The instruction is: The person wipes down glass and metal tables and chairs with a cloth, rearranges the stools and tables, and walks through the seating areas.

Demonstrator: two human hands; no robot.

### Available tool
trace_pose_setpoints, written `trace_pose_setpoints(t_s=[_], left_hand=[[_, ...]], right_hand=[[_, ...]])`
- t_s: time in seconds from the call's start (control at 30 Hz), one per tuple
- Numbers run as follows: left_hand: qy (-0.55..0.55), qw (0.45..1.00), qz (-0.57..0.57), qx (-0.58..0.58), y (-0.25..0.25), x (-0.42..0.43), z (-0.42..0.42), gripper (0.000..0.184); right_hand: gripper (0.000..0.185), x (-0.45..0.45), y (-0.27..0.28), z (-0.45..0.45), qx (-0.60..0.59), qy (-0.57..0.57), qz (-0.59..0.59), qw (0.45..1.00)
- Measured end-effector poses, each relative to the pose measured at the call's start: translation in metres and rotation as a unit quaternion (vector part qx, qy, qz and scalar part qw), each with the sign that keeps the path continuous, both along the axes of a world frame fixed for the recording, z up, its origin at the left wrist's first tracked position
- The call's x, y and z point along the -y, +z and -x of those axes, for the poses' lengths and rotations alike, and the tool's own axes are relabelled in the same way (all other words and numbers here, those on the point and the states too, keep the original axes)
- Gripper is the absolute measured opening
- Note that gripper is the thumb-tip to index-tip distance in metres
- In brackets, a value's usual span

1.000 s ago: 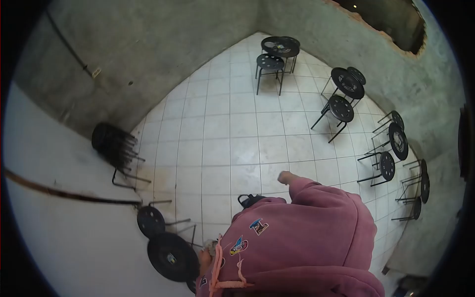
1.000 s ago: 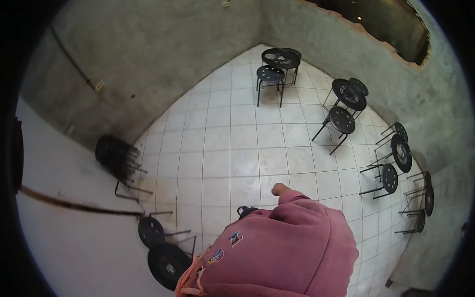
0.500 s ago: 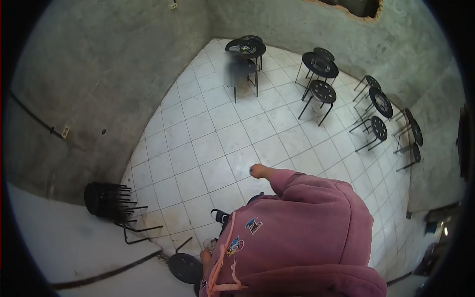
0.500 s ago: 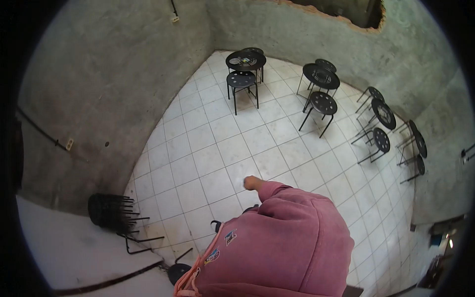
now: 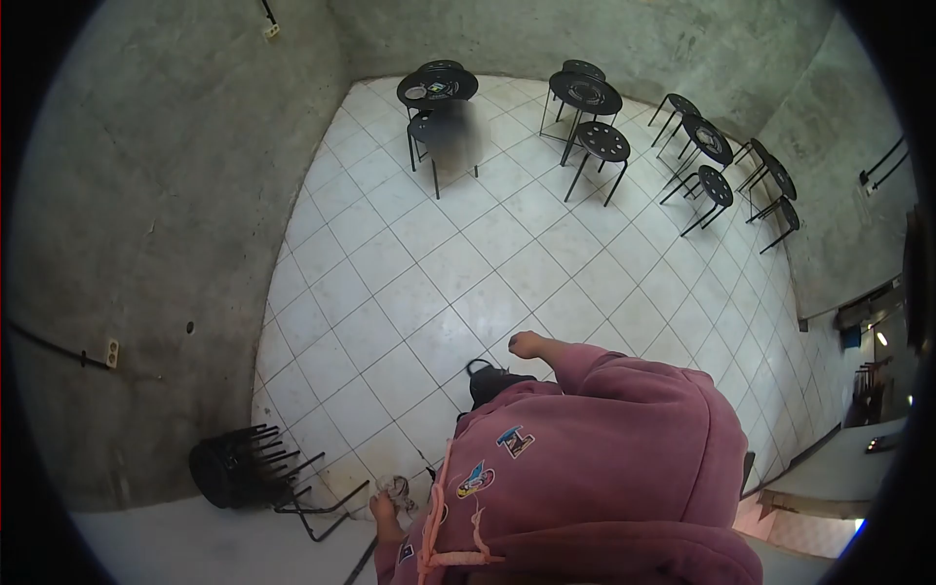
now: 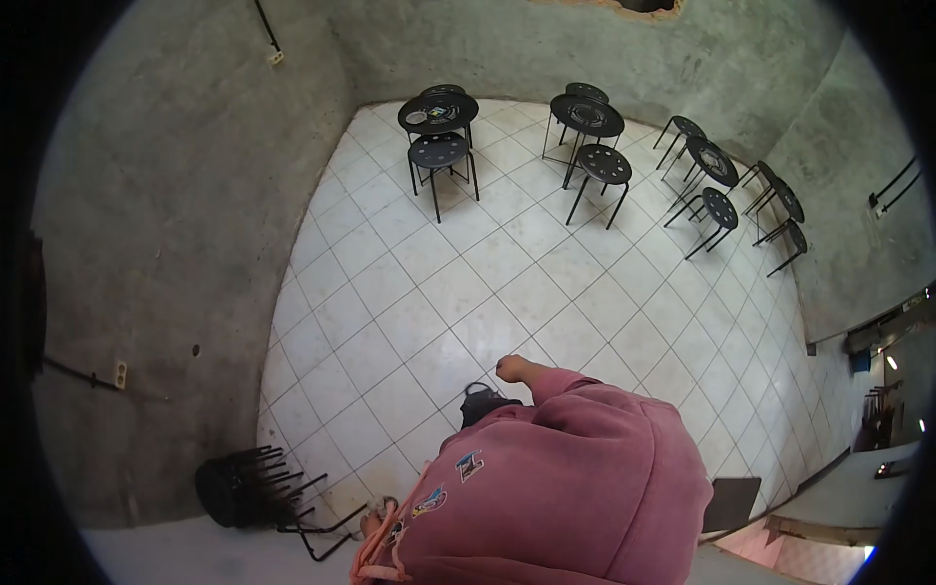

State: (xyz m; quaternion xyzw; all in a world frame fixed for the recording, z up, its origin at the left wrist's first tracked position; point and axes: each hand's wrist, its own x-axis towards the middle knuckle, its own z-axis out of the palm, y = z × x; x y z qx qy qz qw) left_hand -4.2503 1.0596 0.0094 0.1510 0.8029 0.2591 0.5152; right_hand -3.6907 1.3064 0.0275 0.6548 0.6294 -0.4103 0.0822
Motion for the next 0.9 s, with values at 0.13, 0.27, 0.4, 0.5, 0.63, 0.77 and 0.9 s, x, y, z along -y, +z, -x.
trace_pose_setpoints(t_s=[0.13, 0.27, 0.4, 0.5, 0.63, 0.77, 0.9], left_hand=[[-0.003, 0.997, -0.028, -0.07, 0.054, -0.088, -0.03, 0.031], [-0.05, 0.999, -0.02, 0.0, 0.045, -0.158, -0.027, 0.03], [-0.046, 0.998, -0.032, 0.011, 0.028, -0.205, -0.005, 0.031], [-0.009, 1.0, -0.023, 0.007, 0.013, -0.232, 0.03, 0.032], [0.03, 0.999, -0.026, -0.007, 0.013, -0.275, 0.053, 0.031], [0.006, 0.997, -0.066, 0.033, 0.005, -0.335, 0.05, 0.028], [-0.08, 0.989, -0.085, 0.093, -0.007, -0.398, 0.057, 0.026]], right_hand=[[0.037, -0.024, -0.011, 0.017, 0.014, -0.019, 0.014, 1.0], [0.031, -0.072, -0.024, 0.015, 0.064, -0.05, 0.106, 0.991], [0.028, -0.139, -0.016, 0.022, 0.075, -0.116, 0.069, 0.988], [0.03, -0.21, -0.013, 0.037, 0.074, -0.009, -0.012, 0.997], [0.031, -0.296, -0.001, 0.064, 0.003, -0.057, -0.073, 0.996], [0.031, -0.322, 0.042, 0.081, -0.089, -0.114, -0.149, 0.978], [0.031, -0.303, 0.029, 0.075, -0.066, -0.152, -0.13, 0.978]])
